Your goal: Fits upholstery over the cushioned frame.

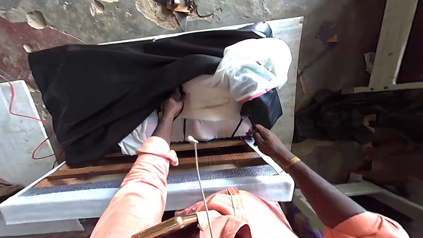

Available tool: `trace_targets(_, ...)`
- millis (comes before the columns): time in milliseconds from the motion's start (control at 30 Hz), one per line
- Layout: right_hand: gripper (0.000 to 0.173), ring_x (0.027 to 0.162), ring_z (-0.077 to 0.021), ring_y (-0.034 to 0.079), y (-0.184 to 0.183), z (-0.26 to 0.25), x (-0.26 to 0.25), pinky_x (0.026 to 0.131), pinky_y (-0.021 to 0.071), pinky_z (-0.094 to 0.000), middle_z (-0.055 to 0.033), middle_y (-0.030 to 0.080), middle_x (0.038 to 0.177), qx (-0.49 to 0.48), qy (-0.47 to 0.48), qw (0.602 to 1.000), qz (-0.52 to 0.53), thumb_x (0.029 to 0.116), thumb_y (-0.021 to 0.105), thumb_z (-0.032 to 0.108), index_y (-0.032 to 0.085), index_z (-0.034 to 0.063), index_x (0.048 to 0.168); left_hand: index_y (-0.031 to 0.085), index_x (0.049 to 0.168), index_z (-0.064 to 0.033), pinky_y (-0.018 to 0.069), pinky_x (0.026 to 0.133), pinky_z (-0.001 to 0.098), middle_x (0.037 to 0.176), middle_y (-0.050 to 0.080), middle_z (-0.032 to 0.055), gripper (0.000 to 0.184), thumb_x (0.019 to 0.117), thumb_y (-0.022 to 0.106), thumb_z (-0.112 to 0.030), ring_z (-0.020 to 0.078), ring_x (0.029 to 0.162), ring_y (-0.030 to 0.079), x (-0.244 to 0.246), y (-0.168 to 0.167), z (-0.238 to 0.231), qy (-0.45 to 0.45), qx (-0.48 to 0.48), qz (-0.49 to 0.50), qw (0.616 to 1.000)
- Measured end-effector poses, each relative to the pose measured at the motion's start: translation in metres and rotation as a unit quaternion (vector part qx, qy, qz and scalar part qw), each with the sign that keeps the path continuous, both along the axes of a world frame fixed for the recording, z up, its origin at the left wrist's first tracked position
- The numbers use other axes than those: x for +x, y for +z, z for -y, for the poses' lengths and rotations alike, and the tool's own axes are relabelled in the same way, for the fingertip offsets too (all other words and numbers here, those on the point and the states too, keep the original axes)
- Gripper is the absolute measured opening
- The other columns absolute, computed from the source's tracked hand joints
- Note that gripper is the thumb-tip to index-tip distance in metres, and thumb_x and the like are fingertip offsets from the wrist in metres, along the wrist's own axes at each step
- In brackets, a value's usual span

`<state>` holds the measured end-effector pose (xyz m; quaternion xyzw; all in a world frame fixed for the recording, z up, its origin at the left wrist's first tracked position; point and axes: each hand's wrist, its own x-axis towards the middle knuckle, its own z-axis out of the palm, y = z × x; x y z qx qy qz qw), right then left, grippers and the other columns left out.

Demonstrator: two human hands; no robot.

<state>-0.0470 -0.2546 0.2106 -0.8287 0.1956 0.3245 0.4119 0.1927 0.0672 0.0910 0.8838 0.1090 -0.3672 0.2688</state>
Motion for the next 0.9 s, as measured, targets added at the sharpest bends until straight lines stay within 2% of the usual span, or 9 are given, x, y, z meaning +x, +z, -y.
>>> trace_targets(67, 0.025, 0.071, -0.0275, 0.064, -0.003, 0.003, -0.008, 0.067, 0.0526, -0.0516, -0.0125, 0.063, 0.082, -0.018, 0.009, 1.000, -0.015, 0.1095, 0.038, 0.017, 0.059, 0.0065, 0.117, 0.057, 0.145, -0.0111, 0.0401, 0.114, 0.0625, 0.143, 0.061, 0.0185, 0.068, 0.0988, 0.056, -0.061, 0.0384, 0.137, 0.054, -0.005, -0.012, 0.007, -0.041, 0.051, 0.054, 0.996)
trace_targets(167, 0.024, 0.080, -0.0317, 0.066, -0.006, 0.010, -0.018, 0.074, 0.0527, -0.0545, -0.0169, 0.065, 0.090, -0.042, 0.022, 0.998, -0.031, 0.1099, 0.039, 0.015, 0.059, 0.0043, 0.119, 0.069, 0.130, -0.0132, 0.0434, 0.108, 0.0640, 0.137, 0.065, 0.0146, 0.044, 0.1031, 0.052, -0.044, 0.0362, 0.133, 0.057, -0.009, -0.024, 0.018, -0.051, 0.076, 0.072, 0.993)
trace_targets(233, 0.024, 0.080, -0.0335, 0.066, -0.012, 0.012, -0.031, 0.074, 0.0520, -0.0556, -0.0178, 0.064, 0.091, -0.059, 0.030, 0.996, -0.052, 0.1103, 0.039, 0.016, 0.058, 0.0048, 0.120, 0.064, 0.134, -0.0057, 0.0458, 0.108, 0.0612, 0.136, 0.064, 0.0193, 0.042, 0.1034, 0.050, -0.032, 0.0365, 0.130, 0.059, -0.013, -0.009, 0.020, -0.007, 0.050, 0.040, 0.998)
trace_targets(367, 0.022, 0.089, -0.0407, 0.069, -0.044, 0.024, -0.037, 0.078, 0.0529, -0.0623, -0.0223, 0.067, 0.098, -0.086, 0.046, 0.994, -0.052, 0.1084, 0.042, 0.012, 0.056, 0.0049, 0.125, 0.048, 0.142, -0.0014, 0.0602, 0.082, 0.0537, 0.119, 0.065, 0.0246, 0.045, 0.1114, 0.038, -0.032, 0.0343, 0.094, 0.071, -0.034, 0.020, -0.002, 0.042, -0.063, -0.010, 0.997)
trace_targets(467, 0.028, 0.092, -0.0323, 0.067, -0.055, 0.017, -0.028, 0.084, 0.0537, -0.0547, -0.0192, 0.067, 0.105, -0.019, -0.035, 0.999, -0.009, 0.1093, 0.039, 0.011, 0.060, 0.0032, 0.126, 0.053, 0.137, -0.0006, 0.0502, 0.097, 0.0634, 0.124, 0.064, 0.0266, 0.043, 0.1121, 0.038, -0.032, 0.0411, 0.112, 0.065, -0.070, 0.046, -0.040, -0.062, -0.070, -0.044, 0.995)
trace_targets(567, 0.035, 0.071, -0.0182, 0.060, -0.062, 0.008, -0.037, 0.063, 0.0516, -0.0375, -0.0103, 0.066, 0.094, 0.054, -0.161, 0.985, -0.022, 0.1123, 0.034, 0.023, 0.059, 0.0057, 0.129, 0.057, 0.132, -0.0015, 0.0500, 0.095, 0.0660, 0.119, 0.066, 0.0261, 0.037, 0.1130, 0.036, -0.026, 0.0430, 0.110, 0.066, -0.113, 0.077, -0.077, -0.152, -0.017, -0.056, 0.987)
trace_targets(633, 0.035, 0.078, -0.0184, 0.066, -0.070, 0.010, -0.042, 0.069, 0.0552, -0.0385, -0.0096, 0.070, 0.097, 0.060, -0.193, 0.979, -0.031, 0.1130, 0.036, 0.027, 0.059, 0.0082, 0.132, 0.058, 0.130, -0.0038, 0.0511, 0.090, 0.0693, 0.111, 0.069, 0.0266, 0.036, 0.1128, 0.038, -0.028, 0.0463, 0.106, 0.068, -0.134, 0.087, -0.092, -0.203, 0.037, -0.059, 0.977)
trace_targets(767, 0.037, 0.089, -0.0175, 0.067, -0.089, 0.020, -0.045, 0.081, 0.0546, -0.0399, -0.0102, 0.071, 0.108, 0.041, -0.172, 0.984, -0.015, 0.1126, 0.039, 0.028, 0.060, 0.0082, 0.134, 0.060, 0.129, -0.0013, 0.0510, 0.093, 0.0675, 0.110, 0.069, 0.0263, 0.037, 0.1122, 0.039, -0.027, 0.0448, 0.106, 0.068, -0.172, 0.063, -0.104, -0.162, 0.026, -0.080, 0.983)
trace_targets(900, 0.037, 0.088, -0.0188, 0.069, -0.090, 0.018, -0.033, 0.078, 0.0565, -0.0409, -0.0101, 0.073, 0.111, 0.049, -0.164, 0.985, -0.012, 0.1122, 0.039, 0.024, 0.055, 0.0109, 0.142, 0.055, 0.138, -0.0029, 0.0523, 0.099, 0.0589, 0.123, 0.066, 0.0208, 0.044, 0.1083, 0.051, -0.035, 0.0359, 0.113, 0.066, -0.154, 0.039, -0.082, -0.025, -0.015, -0.013, 0.999)
